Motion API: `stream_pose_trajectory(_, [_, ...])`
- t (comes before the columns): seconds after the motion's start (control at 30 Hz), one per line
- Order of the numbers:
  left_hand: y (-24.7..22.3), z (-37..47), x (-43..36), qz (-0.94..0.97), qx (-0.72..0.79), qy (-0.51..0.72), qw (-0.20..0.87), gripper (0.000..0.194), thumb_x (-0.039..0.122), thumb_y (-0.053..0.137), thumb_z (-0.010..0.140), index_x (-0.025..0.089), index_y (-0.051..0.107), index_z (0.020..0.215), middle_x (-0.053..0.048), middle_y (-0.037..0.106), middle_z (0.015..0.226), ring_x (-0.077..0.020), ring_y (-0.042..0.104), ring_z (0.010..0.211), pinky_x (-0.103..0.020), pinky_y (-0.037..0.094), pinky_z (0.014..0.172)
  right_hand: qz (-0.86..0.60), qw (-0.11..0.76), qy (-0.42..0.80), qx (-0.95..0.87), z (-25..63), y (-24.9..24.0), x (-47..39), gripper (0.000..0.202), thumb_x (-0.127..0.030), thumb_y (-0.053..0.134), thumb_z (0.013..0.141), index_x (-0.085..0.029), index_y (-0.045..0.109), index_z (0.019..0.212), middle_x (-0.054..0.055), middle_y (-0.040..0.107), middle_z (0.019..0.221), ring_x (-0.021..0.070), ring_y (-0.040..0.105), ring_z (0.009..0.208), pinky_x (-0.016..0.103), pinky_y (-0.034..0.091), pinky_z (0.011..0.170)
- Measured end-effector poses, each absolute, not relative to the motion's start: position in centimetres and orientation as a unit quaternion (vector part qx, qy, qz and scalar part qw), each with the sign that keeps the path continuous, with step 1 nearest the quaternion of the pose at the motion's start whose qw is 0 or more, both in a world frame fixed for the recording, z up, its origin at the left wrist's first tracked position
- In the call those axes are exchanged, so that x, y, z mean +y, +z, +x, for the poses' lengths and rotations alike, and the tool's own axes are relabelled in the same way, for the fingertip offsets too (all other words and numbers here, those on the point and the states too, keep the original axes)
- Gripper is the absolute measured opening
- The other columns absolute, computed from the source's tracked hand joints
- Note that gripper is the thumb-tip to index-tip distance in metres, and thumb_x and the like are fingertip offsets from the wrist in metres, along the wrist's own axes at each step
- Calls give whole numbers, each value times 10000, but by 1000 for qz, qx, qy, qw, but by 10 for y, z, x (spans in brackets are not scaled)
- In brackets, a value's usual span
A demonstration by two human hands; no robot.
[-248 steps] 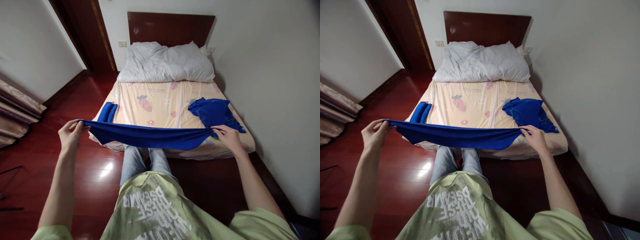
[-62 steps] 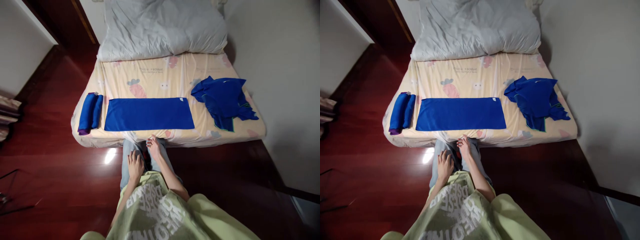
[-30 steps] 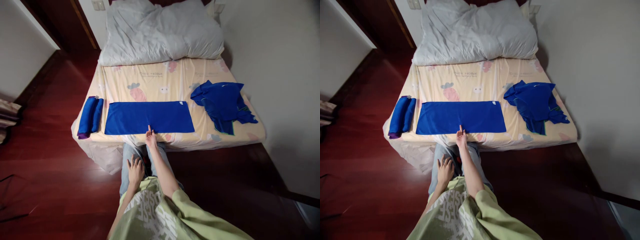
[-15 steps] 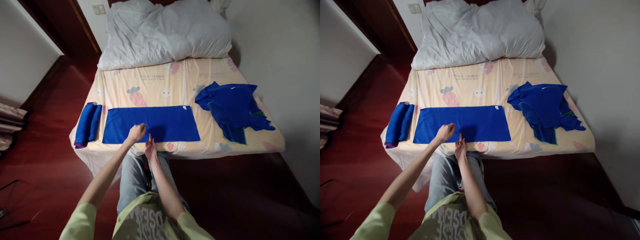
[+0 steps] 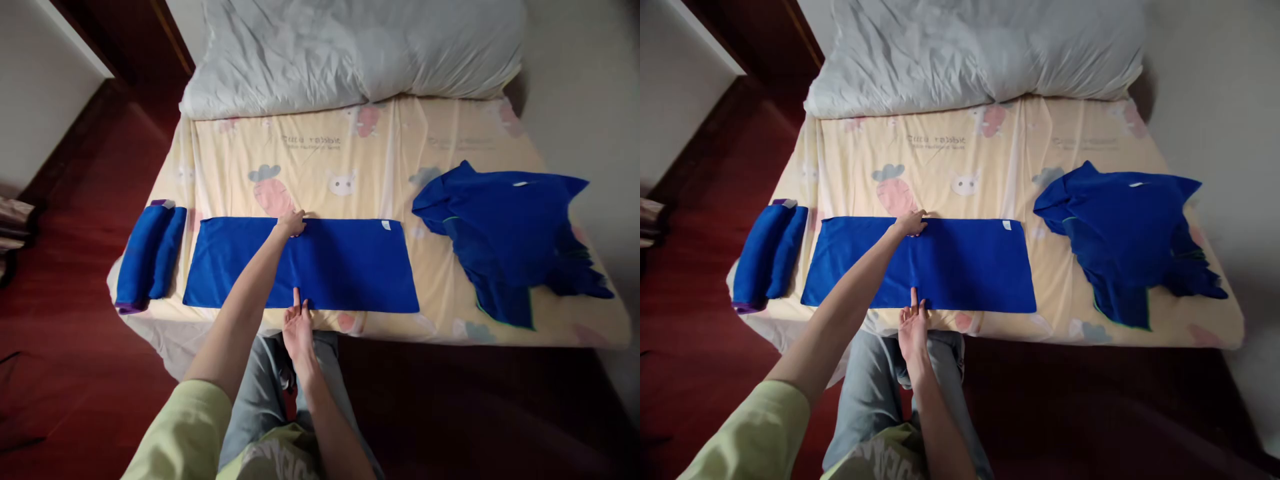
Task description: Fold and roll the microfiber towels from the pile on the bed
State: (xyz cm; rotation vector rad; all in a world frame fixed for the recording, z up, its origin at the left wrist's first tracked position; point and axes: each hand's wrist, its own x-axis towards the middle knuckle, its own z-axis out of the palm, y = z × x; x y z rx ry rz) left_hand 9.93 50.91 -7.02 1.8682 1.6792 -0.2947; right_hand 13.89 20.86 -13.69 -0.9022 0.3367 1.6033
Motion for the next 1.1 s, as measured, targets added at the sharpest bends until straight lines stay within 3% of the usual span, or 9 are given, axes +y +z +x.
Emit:
stream_pose_trajectory(0.1, [-67, 100, 524, 693, 630, -130, 324, 310, 236, 602, 947, 95, 708, 1202, -110, 750, 814, -203, 734, 780, -304, 582, 846, -398, 588, 693, 126, 140, -139, 208, 207, -394, 535, 1024, -313, 725, 1020, -8, 731, 1303, 135, 621, 741, 300, 613, 736])
stream_pose_trajectory(0.2, [-62, 101, 529, 656, 637, -159, 372, 202, 198, 643, 922, 75, 757, 1034, -98, 730, 722, -182, 721, 707, -277, 595, 772, -404, 592, 692, 88, 139, -145, 206, 193, -427, 557, 1009, -331, 724, 1021, -11, 734, 1296, 137, 632, 753, 320, 624, 754])
stream_pose_trajectory(0.37, [-58, 105, 526, 624, 654, -156, 398, 240, 247, 616, 978, 58, 757, 1023, -112, 722, 685, -184, 723, 660, -278, 606, 724, -397, 597, 691, 93, 139, -147, 206, 127, -404, 608, 983, -348, 717, 1014, -44, 749, 1252, 113, 637, 738, 296, 629, 757])
stream_pose_trajectory(0.57, [-59, 104, 528, 633, 666, -63, 389, 341, 316, 510, 1042, 64, 738, 1014, -140, 771, 840, -175, 734, 677, -249, 587, 688, -394, 583, 690, 169, 139, -141, 208, 148, -348, 592, 990, -318, 734, 961, -32, 753, 1244, 107, 655, 745, 265, 632, 750])
stream_pose_trajectory(0.73, [-64, 99, 527, 628, 675, -16, 387, 358, 313, 485, 1048, 64, 735, 983, -144, 783, 888, -147, 720, 661, -234, 569, 703, -411, 580, 684, 163, 138, -141, 204, 131, -366, 626, 949, -360, 751, 910, -106, 747, 1243, 129, 687, 795, 293, 643, 749])
stream_pose_trajectory(0.93, [-72, 96, 519, 639, 675, -22, 367, 362, 362, 520, 1023, 97, 748, 931, -108, 773, 807, -154, 717, 685, -228, 558, 743, -430, 579, 684, 110, 139, -141, 202, 74, -477, 737, 857, -402, 741, 859, -151, 742, 1241, 173, 696, 854, 365, 638, 765])
stream_pose_trajectory(1.1, [-56, 91, 514, 670, 673, 40, 311, 321, 303, 548, 977, 128, 750, 799, -93, 738, 709, -185, 720, 769, -249, 546, 830, -448, 571, 687, 32, 145, -127, 195, 306, -616, 761, 819, -368, 763, 998, -78, 717, 1324, 163, 689, 901, 350, 599, 845])
